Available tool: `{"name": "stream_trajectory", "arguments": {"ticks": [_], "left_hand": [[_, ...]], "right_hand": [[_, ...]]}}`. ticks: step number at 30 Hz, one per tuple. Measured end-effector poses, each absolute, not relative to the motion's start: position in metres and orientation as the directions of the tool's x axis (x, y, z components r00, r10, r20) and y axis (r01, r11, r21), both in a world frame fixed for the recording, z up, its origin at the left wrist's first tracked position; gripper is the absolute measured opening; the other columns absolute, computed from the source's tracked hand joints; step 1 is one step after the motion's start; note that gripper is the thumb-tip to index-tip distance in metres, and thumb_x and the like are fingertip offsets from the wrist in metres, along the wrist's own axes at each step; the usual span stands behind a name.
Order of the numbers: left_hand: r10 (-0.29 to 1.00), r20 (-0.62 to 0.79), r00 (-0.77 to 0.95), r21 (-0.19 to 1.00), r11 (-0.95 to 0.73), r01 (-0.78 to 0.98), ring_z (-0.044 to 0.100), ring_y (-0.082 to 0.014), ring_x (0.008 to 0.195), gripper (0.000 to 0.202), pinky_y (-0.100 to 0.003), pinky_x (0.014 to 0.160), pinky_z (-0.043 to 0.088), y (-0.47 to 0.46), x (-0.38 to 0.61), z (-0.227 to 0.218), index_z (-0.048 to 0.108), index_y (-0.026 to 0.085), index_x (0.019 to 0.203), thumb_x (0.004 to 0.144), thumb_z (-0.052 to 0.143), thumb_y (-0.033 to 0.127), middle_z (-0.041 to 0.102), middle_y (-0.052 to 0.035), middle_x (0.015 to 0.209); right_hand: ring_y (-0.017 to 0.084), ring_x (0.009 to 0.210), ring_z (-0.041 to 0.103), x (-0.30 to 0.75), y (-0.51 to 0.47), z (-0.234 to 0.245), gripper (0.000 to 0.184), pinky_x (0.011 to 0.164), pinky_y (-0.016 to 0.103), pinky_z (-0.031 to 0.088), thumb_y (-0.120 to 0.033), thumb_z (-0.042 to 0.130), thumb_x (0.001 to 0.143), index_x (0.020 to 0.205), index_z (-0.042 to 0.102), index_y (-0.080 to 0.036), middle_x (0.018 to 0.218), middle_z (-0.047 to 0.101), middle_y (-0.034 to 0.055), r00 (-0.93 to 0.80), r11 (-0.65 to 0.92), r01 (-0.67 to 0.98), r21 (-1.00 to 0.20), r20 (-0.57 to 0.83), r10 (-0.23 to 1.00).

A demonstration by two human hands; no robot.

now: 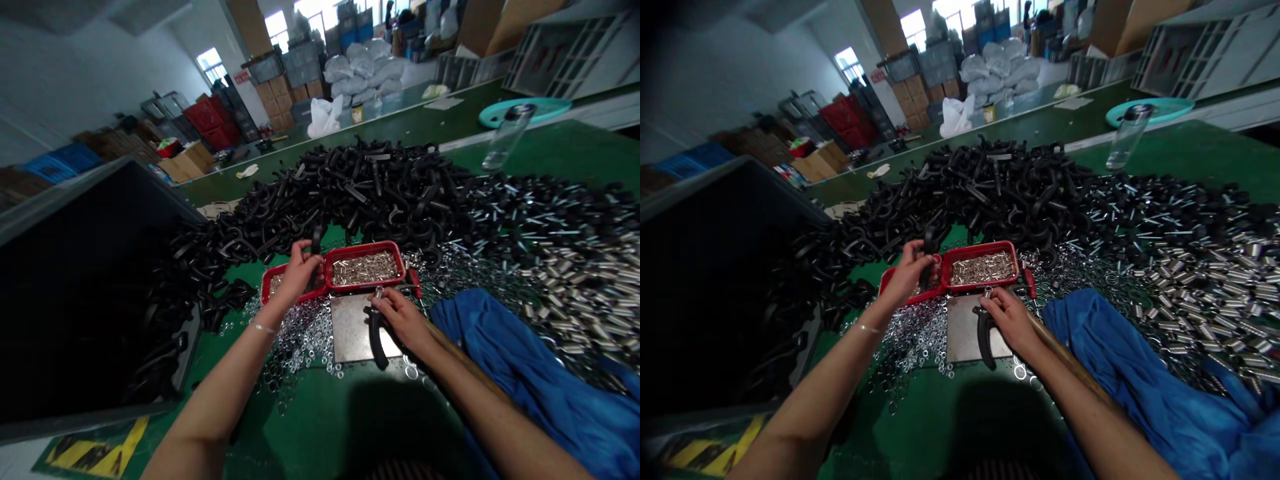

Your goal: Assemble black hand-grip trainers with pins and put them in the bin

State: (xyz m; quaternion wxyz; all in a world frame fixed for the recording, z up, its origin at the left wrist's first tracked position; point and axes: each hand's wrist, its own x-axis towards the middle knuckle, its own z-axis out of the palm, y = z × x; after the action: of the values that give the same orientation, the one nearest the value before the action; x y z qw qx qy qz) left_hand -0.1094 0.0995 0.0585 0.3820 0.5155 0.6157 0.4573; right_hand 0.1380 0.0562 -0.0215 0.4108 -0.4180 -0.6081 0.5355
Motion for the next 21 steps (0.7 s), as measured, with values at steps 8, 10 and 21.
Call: {"name": "stream_trajectory", "arguments": {"ticks": [8,10,21], "left_hand": [[0.943,-0.317,-0.097,0.948,0.314,-0.050,0.050,-0.0108,0.042,0.036,-0.020,0.044,0.039,-0.025,-0.026,0.008,0.040,0.021,0.091,0.094,0.044,0.056,0.059,0.0038,0.054],[0.952,-0.289,-0.102,0.957,0.286,-0.046,0.049,-0.0109,0.041,0.037,-0.021,0.045,0.039,-0.025,-0.022,0.006,0.041,0.021,0.089,0.094,0.044,0.057,0.058,0.0043,0.051],[0.974,-0.212,-0.082,0.944,0.226,0.239,0.045,-0.0113,0.038,0.040,-0.022,0.043,0.034,-0.027,-0.019,0.002,0.044,0.022,0.095,0.097,0.039,0.061,0.048,0.0087,0.047]], "right_hand": [[0.017,0.063,0.055,0.134,0.041,-0.010,0.032,0.063,0.027,0.038,-0.048,0.043,0.099,0.081,0.051,-0.023,0.065,0.054,-0.0020,-0.423,0.308,0.341,-0.888,0.148,0.894],[0.018,0.065,0.058,0.135,0.041,-0.008,0.031,0.064,0.028,0.039,-0.047,0.041,0.100,0.082,0.051,-0.023,0.068,0.058,-0.0007,-0.449,0.342,0.365,-0.866,0.158,0.879],[0.020,0.068,0.061,0.135,0.043,-0.012,0.029,0.065,0.029,0.039,-0.044,0.040,0.101,0.085,0.051,-0.022,0.072,0.063,0.0024,-0.573,0.438,0.381,-0.814,0.164,0.803]]}}
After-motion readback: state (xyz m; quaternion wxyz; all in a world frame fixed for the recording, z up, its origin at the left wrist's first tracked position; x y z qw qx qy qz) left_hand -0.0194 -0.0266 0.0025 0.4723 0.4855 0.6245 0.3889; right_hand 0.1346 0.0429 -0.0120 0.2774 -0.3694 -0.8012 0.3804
